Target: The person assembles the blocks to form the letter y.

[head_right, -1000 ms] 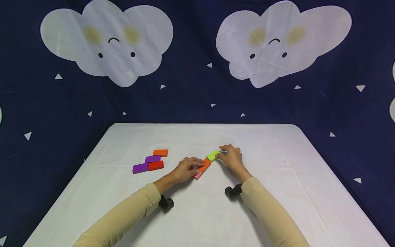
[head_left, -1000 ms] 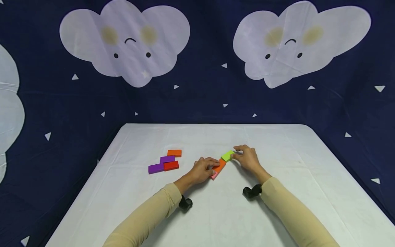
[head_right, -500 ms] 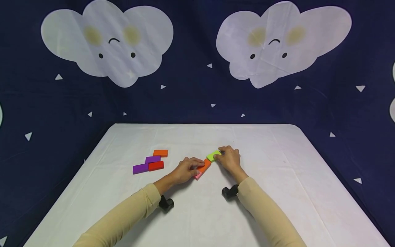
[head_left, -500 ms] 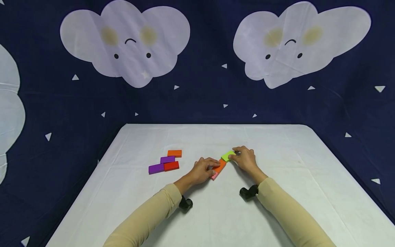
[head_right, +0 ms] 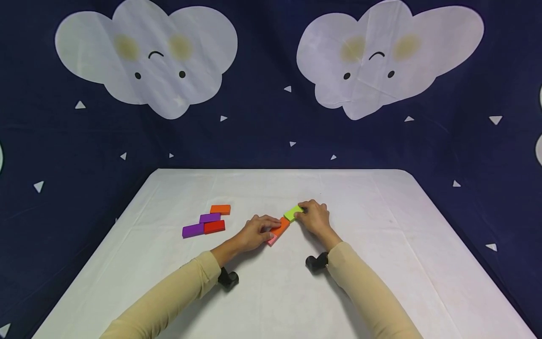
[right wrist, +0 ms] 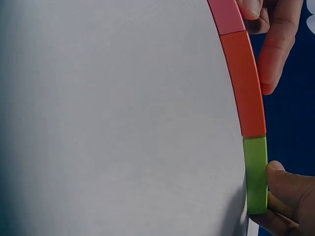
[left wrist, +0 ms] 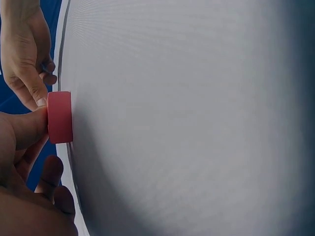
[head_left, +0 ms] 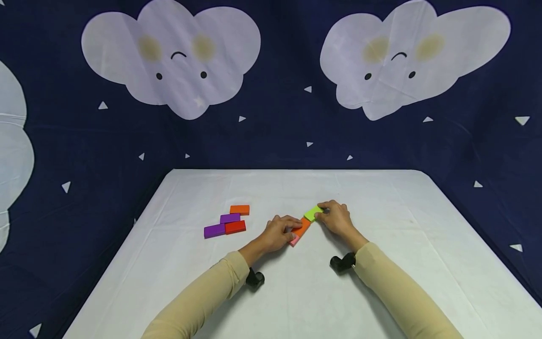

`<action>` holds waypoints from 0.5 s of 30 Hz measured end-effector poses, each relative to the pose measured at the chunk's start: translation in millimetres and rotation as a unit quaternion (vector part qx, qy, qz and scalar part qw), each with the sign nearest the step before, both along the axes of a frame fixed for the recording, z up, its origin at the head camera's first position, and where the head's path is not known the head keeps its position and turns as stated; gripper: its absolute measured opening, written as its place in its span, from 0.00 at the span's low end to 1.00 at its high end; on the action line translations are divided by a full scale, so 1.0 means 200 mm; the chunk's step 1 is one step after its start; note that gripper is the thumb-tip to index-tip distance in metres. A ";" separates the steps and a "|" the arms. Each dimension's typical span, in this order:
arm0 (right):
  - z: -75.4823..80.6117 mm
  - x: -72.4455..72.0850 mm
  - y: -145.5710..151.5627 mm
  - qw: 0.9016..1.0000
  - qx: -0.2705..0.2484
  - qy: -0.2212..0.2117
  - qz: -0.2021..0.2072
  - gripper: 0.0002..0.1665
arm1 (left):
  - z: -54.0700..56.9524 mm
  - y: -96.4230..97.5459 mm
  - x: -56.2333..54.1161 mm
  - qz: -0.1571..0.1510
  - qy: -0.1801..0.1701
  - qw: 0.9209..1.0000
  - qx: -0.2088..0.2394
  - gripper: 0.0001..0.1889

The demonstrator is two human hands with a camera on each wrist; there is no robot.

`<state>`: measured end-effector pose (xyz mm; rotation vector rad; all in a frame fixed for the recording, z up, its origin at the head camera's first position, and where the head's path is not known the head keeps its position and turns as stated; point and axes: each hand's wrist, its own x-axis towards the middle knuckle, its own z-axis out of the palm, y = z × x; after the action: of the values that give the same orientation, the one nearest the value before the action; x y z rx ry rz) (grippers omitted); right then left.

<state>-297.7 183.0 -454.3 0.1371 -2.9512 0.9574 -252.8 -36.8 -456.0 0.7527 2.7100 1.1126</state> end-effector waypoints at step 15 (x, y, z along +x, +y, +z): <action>0.00 -0.02 -0.01 0.999 0.014 -0.002 0.033 0.23 | 0.00 0.00 0.00 0.000 -0.001 1.000 -0.004 0.17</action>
<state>-301.2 180.9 -453.6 0.2339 -2.9821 0.9243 -252.7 -36.8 -456.3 0.7496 2.7124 1.1014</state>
